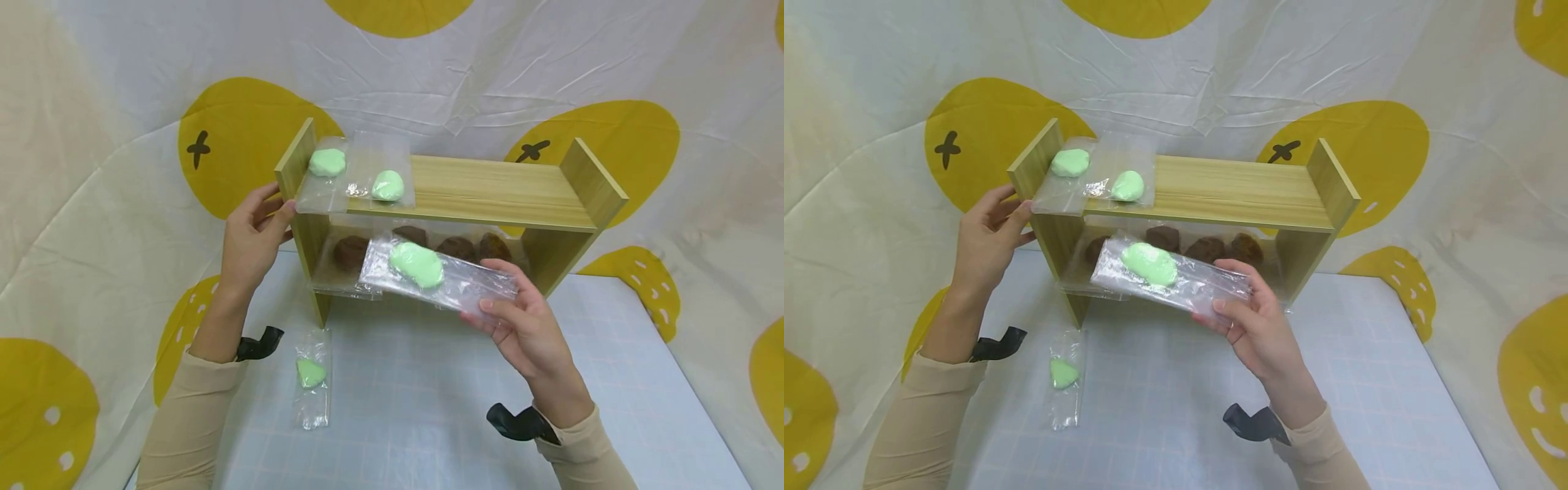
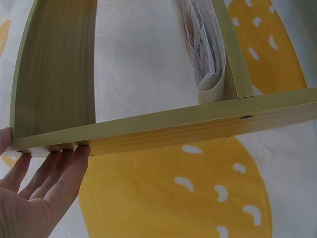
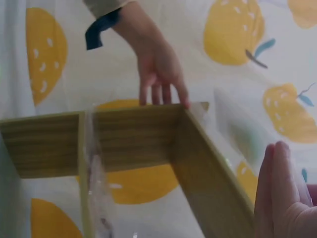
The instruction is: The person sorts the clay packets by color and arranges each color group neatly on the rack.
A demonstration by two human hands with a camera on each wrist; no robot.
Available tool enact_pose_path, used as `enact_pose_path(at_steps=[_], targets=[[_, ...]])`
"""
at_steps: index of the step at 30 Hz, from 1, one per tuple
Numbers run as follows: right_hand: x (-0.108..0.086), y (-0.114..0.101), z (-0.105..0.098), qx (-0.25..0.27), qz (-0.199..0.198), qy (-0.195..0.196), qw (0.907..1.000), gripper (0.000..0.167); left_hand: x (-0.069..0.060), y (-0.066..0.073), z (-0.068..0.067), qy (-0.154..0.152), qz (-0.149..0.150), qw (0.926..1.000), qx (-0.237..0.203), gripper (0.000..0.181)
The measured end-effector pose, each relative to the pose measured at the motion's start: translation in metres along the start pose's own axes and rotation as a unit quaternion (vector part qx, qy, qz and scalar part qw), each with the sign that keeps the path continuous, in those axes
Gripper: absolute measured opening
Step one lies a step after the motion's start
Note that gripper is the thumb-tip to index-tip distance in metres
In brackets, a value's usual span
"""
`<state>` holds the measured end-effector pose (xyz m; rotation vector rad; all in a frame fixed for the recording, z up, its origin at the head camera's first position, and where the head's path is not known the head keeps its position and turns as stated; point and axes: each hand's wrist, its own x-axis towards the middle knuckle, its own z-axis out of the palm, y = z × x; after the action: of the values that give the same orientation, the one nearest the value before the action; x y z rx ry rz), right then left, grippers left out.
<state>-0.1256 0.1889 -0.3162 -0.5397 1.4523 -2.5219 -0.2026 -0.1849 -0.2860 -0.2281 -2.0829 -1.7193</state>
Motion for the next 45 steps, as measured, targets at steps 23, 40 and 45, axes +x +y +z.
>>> enact_pose_path(at_steps=[23, 40, 45], targets=[[0.039, -0.004, 0.036, 0.153, -0.167, 0.16, 0.9607, 0.043, 0.001, -0.001, -0.001, 0.001, 0.003, 1.0, 0.002, 0.044], [0.029, 0.02, 0.045, 0.131, -0.142, 0.072, 0.9785, 0.047, 0.001, -0.002, -0.001, -0.002, 0.009, 0.9999, 0.01, 0.044], [0.027, 0.022, 0.044, 0.094, -0.153, 0.082, 0.9803, 0.043, 0.001, -0.002, 0.0, 0.0, 0.008, 0.9999, 0.014, 0.044]])
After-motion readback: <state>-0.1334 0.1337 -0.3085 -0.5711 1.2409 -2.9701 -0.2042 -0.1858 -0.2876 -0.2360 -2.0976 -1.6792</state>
